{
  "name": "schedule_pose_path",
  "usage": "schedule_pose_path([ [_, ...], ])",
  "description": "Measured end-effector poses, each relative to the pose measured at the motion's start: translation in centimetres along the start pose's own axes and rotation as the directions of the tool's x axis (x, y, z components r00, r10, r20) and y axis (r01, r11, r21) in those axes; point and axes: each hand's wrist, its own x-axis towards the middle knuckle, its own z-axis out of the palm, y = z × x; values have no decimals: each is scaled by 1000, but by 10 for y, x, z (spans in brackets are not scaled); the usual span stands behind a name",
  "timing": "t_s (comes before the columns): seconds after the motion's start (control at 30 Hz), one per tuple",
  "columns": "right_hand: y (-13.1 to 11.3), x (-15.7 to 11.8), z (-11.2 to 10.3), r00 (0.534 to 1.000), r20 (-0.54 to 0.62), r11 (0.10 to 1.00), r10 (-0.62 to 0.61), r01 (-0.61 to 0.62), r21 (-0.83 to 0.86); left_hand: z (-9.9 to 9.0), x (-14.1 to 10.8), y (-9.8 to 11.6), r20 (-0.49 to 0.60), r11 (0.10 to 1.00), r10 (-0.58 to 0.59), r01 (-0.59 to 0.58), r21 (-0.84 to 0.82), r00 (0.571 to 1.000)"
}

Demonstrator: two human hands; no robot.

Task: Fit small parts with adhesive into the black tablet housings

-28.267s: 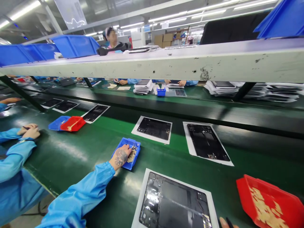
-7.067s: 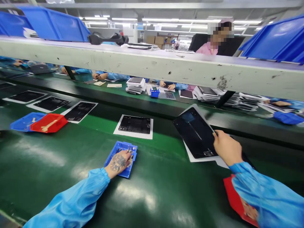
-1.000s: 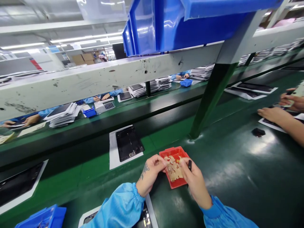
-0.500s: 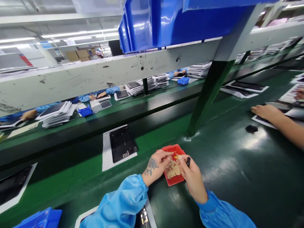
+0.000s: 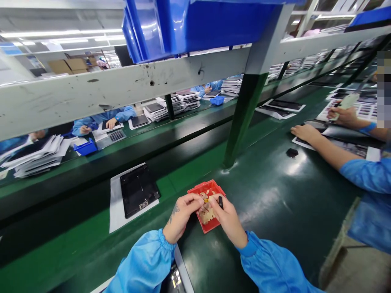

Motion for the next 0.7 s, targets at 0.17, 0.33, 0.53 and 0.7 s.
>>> schedule_pose_path([
  [0.17, 2, 1, -2, 999, 26, 1000, 27, -27, 3, 0, -1, -1, -36, 999, 24, -23, 32, 999],
  [0.33, 1, 1, -6, 995, -49, 988, -84, 77, -131, -3, -1, -1, -107, 986, 109, -93, 138, 988],
  [0.53, 0, -1, -4, 993, 64, 983, -100, 109, -151, -6, -1, -2, -65, 941, 195, -169, 293, 979],
  [0.7, -6, -1, -5, 992, 111, 992, -68, 78, -95, -7, -2, -2, -32, 929, 197, -176, 324, 980],
])
